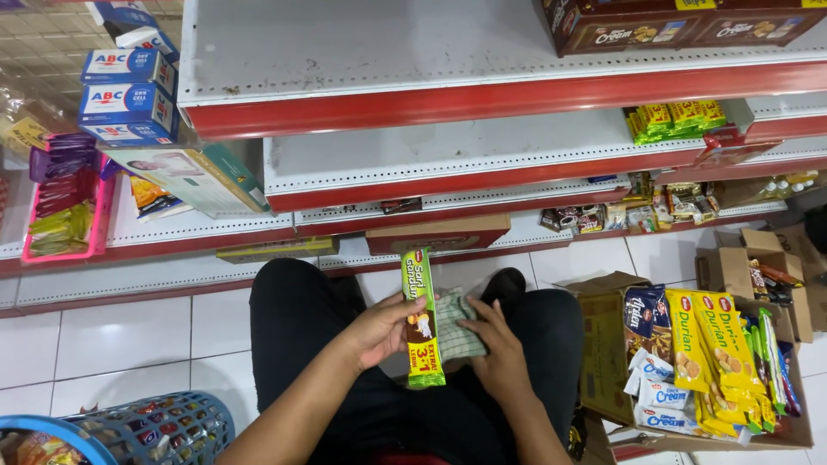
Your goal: Wipe store shelves and organize snack products using a cloth.
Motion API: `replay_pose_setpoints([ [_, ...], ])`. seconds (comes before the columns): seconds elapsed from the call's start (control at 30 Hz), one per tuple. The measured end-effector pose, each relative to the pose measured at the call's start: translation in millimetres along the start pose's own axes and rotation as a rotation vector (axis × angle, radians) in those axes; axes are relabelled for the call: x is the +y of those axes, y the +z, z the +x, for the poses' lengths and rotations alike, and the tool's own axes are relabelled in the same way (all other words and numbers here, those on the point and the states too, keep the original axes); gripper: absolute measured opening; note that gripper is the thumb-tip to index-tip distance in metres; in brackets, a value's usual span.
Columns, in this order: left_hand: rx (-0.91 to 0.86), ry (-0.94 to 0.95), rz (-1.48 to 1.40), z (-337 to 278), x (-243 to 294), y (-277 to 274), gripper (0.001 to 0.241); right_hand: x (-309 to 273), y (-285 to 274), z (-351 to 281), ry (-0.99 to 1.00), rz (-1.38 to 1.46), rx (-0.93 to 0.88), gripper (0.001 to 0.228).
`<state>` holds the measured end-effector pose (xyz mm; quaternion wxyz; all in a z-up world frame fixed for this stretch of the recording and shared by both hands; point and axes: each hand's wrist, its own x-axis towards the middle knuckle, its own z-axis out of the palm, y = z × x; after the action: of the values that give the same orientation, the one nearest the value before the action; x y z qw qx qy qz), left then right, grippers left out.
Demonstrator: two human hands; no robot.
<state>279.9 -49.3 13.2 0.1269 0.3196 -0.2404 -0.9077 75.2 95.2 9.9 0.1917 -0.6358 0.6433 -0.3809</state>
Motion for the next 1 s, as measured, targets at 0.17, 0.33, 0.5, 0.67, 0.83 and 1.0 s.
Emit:
replay_pose_setpoints([
  [0.17, 0.054, 0.019, 0.172, -5, 14, -3, 0.056, 8, -15, 6, 0.389, 0.253, 0.151, 0.027],
  [0.33, 0.05, 0.056, 0.266, -12, 5, 13, 0.059, 10, -17, 13, 1.106, 0.873, 0.243, 0.037],
  [0.5, -0.085, -0.12, 0.126, -1, -27, 31, 0.073, -15, -11, 26, 0.422, 0.23, 0.14, 0.054],
  [0.67, -0.171, -0.117, -0.336, 35, -58, 10, 0.071, -35, -8, 36, 0.181, -0.08, -0.181, 0.068],
  [0.83, -0.06, -0.038, -0.689, 29, -30, 18, 0.104, -64, -9, 25, 0.089, 0.01, -0.348, 0.06],
  [1.0, 0.124, 0.152, -0.424, 31, -10, 11, 0.063, -50, -11, -12, -0.138, 0.234, -0.362, 0.052],
])
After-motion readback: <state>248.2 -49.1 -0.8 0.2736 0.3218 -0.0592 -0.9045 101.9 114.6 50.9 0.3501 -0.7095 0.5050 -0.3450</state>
